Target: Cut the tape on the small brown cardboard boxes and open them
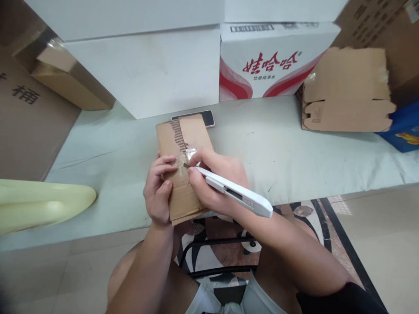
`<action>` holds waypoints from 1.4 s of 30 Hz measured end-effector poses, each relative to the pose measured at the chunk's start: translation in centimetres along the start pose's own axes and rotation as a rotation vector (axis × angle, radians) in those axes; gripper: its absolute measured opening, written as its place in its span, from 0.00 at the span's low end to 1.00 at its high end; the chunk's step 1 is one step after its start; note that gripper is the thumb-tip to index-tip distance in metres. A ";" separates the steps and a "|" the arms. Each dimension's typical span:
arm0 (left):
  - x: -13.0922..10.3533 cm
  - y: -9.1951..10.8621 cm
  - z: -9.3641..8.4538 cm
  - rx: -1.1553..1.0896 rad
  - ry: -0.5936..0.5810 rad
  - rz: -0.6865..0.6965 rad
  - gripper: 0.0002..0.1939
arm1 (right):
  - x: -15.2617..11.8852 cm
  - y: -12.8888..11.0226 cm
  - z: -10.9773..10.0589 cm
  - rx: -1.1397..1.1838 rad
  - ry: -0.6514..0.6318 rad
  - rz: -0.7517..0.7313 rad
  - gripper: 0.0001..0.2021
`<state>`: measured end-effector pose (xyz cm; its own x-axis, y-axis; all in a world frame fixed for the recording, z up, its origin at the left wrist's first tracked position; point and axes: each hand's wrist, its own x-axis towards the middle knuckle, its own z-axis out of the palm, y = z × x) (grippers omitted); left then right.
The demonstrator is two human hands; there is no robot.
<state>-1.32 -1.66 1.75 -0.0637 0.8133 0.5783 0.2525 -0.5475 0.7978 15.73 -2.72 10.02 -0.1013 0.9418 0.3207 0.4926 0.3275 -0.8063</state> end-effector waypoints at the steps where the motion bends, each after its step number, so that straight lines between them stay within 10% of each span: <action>1: 0.0 0.0 0.0 0.004 -0.001 0.000 0.09 | 0.0 0.0 0.0 0.001 0.000 -0.003 0.05; 42: 0.0 0.0 0.0 -0.052 -0.003 0.008 0.09 | -0.2 0.3 0.0 -0.045 0.002 -0.083 0.05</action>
<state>-1.29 -1.65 1.69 -0.0588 0.8095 0.5841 0.2021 -0.5633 0.8011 15.88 -2.85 9.71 -0.1413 0.9115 0.3862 0.5207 0.4003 -0.7541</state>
